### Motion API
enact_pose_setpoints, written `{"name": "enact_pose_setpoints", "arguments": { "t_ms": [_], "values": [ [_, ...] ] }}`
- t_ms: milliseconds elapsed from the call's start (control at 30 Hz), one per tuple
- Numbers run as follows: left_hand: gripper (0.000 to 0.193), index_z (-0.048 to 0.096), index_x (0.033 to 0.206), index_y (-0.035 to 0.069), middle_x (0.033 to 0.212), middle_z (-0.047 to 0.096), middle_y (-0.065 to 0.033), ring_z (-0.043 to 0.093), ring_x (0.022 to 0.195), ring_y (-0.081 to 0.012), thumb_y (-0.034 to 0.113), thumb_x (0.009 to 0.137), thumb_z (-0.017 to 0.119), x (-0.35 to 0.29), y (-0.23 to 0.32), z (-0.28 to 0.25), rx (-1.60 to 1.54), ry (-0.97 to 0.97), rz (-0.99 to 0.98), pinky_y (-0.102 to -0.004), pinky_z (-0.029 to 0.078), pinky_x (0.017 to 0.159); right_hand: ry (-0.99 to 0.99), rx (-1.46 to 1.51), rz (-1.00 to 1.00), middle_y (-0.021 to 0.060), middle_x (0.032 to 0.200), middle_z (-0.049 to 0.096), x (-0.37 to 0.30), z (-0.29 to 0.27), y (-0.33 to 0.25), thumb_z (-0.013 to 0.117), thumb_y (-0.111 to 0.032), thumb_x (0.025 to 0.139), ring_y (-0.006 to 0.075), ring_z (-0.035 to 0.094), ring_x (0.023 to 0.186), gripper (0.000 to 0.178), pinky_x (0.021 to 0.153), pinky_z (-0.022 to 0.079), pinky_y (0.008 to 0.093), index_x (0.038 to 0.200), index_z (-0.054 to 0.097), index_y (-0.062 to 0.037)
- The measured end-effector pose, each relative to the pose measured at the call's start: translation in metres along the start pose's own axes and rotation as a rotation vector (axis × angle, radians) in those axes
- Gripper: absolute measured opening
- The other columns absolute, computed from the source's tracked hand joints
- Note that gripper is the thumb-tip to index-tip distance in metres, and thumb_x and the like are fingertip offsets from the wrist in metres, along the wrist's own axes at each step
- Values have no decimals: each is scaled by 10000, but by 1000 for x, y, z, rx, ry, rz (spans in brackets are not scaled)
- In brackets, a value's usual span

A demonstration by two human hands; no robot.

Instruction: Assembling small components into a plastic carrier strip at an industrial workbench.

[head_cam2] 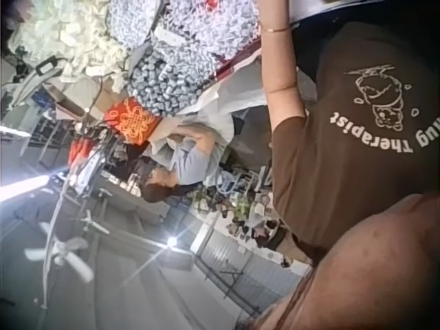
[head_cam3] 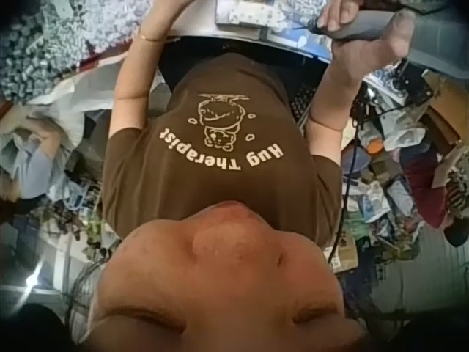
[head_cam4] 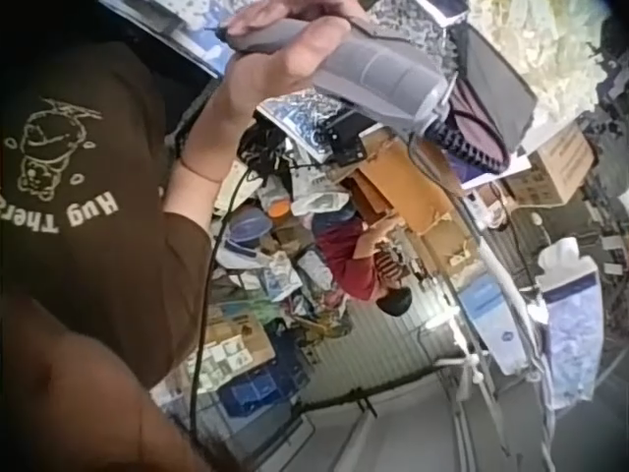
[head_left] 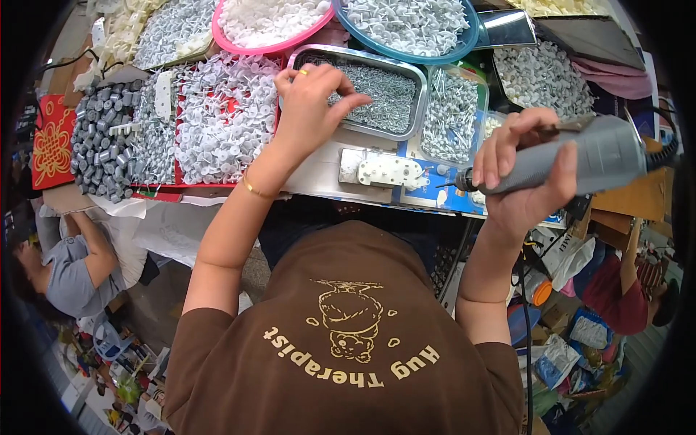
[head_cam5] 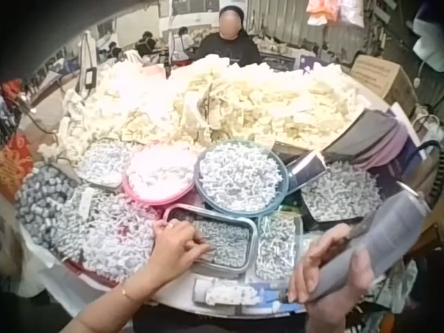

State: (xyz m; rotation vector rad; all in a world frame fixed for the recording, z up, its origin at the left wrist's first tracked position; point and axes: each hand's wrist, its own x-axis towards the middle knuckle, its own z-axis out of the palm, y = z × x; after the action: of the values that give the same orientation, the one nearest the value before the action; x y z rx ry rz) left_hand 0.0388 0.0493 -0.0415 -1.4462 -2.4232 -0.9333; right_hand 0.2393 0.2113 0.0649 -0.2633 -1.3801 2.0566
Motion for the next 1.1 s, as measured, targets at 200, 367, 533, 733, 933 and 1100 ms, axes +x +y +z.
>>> {"name": "enact_pose_setpoints", "arguments": {
  "t_ms": [200,367,533,733,933,1100],
  "values": [
    [176,682,755,202,763,638,93,599,832,-121,296,741,830,-27,79,-7,-391,-129,287,-440,294,960,4,-5,-66,47,619,481,-4,22,7,429,-806,889,143,473,447,824,416,455,300,937,522,12],
    [165,681,771,194,771,630,91,597,847,-122,287,756,816,-37,86,-5,-385,-107,267,-445,296,958,-83,-159,-36,44,596,501,-17,27,7,463,-847,847,125,465,434,944,411,437,283,1047,542,72],
    [174,681,792,168,848,645,65,598,891,-141,276,767,815,-40,88,0,-426,-97,264,-453,295,965,-68,-377,-8,46,597,486,-20,35,5,530,-829,832,129,472,447,904,427,443,277,1007,532,58],
    [314,583,1060,110,1035,653,-24,593,1054,-223,217,833,773,-43,83,-1,-459,-314,142,-478,299,991,-39,-391,-3,61,605,490,-23,31,13,586,-811,817,142,486,466,841,436,442,275,913,499,21],
    [339,545,1084,101,1008,662,-21,600,1053,-226,211,846,759,-43,81,0,-475,-311,164,-487,301,987,-56,-408,45,45,606,504,-21,38,8,605,-831,783,127,486,468,911,447,435,262,986,545,55],
    [338,546,1080,99,995,665,-20,601,1048,-221,210,845,761,-43,81,0,-501,-314,161,-488,296,989,-37,-403,58,54,620,496,-27,36,8,622,-806,785,128,483,477,865,451,436,271,948,530,38]
  ]
}}
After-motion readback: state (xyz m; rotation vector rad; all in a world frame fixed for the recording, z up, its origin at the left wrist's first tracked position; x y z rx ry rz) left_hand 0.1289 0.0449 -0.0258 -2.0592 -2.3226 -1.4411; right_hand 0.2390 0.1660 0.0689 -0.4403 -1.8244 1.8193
